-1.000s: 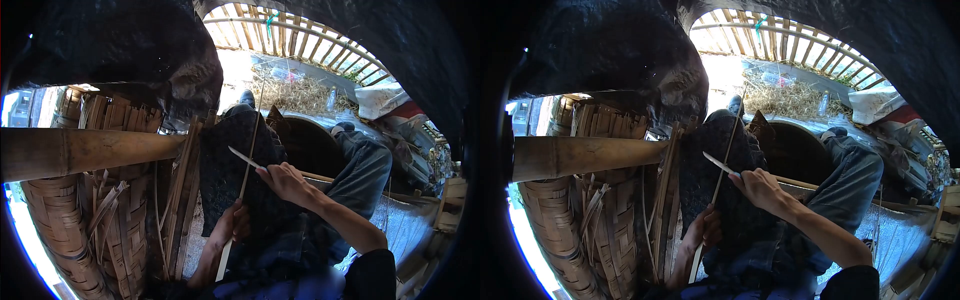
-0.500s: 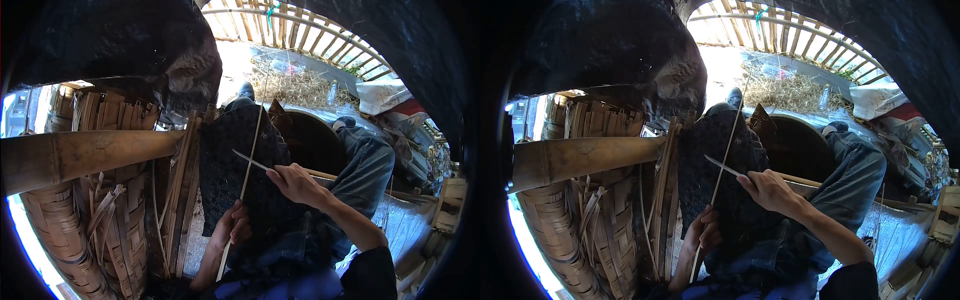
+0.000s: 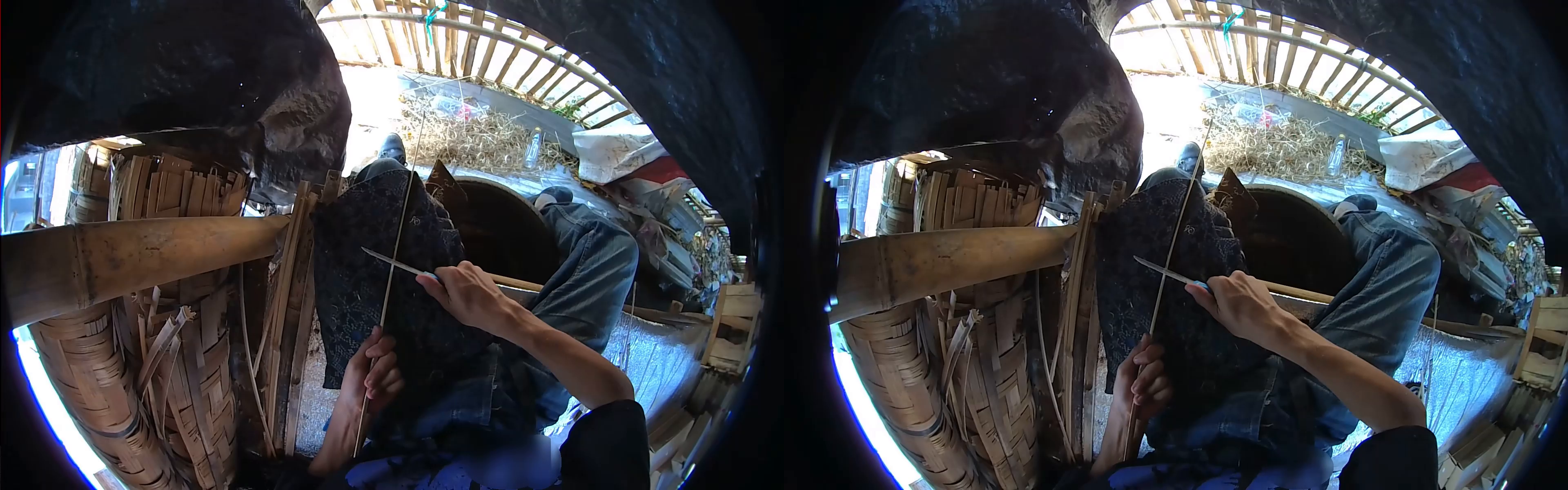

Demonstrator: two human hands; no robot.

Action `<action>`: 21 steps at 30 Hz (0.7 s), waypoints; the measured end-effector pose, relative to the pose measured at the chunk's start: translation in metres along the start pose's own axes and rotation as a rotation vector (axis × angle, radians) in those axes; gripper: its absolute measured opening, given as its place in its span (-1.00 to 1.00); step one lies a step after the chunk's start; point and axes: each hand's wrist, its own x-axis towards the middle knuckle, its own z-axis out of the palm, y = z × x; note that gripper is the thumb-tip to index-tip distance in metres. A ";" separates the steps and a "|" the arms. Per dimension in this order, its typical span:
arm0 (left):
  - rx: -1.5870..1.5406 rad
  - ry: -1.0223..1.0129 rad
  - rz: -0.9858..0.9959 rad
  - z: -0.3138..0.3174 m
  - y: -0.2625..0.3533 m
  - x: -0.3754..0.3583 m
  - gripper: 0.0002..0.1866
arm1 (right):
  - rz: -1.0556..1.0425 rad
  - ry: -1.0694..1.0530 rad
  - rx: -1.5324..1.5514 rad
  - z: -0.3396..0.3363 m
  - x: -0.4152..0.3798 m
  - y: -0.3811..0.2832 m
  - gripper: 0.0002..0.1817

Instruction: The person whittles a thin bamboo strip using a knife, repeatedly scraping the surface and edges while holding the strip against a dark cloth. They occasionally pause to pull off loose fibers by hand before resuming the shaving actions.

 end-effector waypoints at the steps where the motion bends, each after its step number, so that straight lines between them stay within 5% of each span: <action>1: 0.002 -0.001 -0.001 0.000 0.000 0.000 -0.55 | -0.012 0.020 -0.007 0.000 0.001 0.000 -0.40; 9: 0.069 0.077 0.018 0.006 -0.002 0.000 -0.55 | 0.150 -0.115 -0.012 -0.009 0.011 -0.009 -0.45; 21: 0.311 0.096 0.014 0.014 -0.006 0.000 -0.57 | 0.243 0.044 -0.146 -0.009 0.087 0.061 -0.43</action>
